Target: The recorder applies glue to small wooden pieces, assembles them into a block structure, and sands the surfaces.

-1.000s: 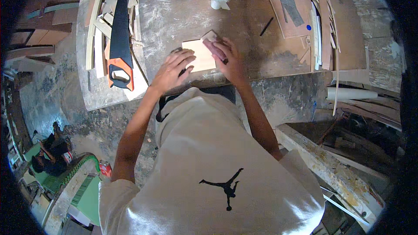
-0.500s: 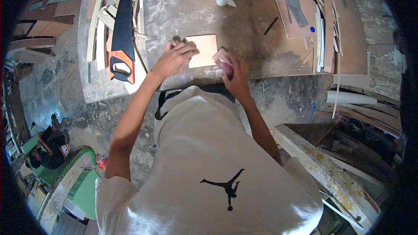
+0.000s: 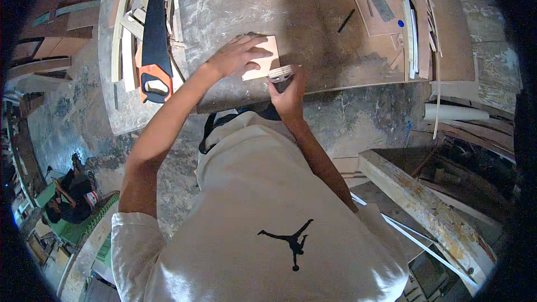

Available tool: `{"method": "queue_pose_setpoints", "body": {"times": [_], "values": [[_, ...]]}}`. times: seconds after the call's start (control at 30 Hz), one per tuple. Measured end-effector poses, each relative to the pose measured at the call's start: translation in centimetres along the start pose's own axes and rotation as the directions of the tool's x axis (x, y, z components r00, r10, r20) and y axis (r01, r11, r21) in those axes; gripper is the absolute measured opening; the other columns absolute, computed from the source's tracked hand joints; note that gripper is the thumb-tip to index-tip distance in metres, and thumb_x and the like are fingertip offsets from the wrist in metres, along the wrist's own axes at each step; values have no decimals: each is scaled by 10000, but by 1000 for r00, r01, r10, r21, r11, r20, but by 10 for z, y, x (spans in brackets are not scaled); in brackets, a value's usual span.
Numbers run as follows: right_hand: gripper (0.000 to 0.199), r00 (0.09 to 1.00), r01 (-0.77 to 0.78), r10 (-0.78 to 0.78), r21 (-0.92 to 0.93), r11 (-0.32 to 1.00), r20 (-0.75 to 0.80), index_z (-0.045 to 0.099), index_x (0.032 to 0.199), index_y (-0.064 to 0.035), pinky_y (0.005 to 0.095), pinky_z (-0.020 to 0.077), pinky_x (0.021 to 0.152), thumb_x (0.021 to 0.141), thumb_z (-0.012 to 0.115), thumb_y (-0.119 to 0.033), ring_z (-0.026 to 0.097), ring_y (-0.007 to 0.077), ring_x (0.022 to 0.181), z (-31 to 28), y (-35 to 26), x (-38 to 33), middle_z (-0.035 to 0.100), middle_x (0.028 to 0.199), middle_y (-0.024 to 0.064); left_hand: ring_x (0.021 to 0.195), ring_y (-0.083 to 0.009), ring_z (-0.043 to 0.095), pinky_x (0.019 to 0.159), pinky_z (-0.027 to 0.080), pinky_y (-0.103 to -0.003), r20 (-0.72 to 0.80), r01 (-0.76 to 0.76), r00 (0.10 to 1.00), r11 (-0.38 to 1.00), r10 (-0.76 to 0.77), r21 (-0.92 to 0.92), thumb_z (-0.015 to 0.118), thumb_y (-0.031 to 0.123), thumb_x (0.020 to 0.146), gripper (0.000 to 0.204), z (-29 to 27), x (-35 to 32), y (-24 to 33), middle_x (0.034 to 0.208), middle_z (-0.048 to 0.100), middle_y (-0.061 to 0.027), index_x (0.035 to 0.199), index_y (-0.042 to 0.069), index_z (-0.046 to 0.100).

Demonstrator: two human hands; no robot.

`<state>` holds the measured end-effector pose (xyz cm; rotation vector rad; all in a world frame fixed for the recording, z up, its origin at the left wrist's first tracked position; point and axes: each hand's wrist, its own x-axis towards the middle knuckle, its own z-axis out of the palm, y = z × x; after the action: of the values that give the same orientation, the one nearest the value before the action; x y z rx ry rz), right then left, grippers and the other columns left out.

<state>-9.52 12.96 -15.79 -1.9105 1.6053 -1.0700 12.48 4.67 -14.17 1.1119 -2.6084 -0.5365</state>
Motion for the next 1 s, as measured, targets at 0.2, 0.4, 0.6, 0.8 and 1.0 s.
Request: {"method": "queue_pose_setpoints", "body": {"times": [0.2,0.4,0.6,0.8,1.0], "values": [[826,984,154,-147,-65,986,96,402,1334,26,525,404,980,707,890,-201,479,443,1112,30,-26,-14,469,1164,256,1319,-306,474,1116,376,-458,32,-7,999,998,5,66,660,286,910,438,-7,1,4,1521,447,-69,1345,247,627],[892,973,71,-80,48,996,218,354,1400,39,507,404,1014,727,883,-210,466,471,1195,35,-26,-8,453,1274,292,1331,-290,459,1117,365,-442,44,-7,999,992,2,123,638,329,928,418,-5,-1,-1,1503,465,-59,1341,270,637],[802,970,-230,236,103,968,-50,388,1429,50,491,417,1047,777,812,-146,506,453,1220,-30,40,24,492,1306,285,1401,-257,394,1156,306,-448,29,20,999,1000,-20,2,673,373,894,501,-8,-1,3,1507,450,-41,1380,288,585],[663,974,68,-156,-450,891,-162,476,1367,33,462,436,1027,841,785,-228,549,419,1195,-73,55,82,539,1291,258,1432,-290,355,1182,241,-485,-217,94,970,992,-111,-88,692,355,886,529,4,-10,13,1517,441,-44,1384,226,570],[295,924,-210,253,-173,962,285,615,1096,-31,344,530,743,918,744,-228,662,249,787,-30,45,79,687,871,94,1056,-258,623,911,513,-352,-422,453,597,721,-683,-525,638,194,975,472,18,-31,47,1141,595,-174,1395,36,493]]}}
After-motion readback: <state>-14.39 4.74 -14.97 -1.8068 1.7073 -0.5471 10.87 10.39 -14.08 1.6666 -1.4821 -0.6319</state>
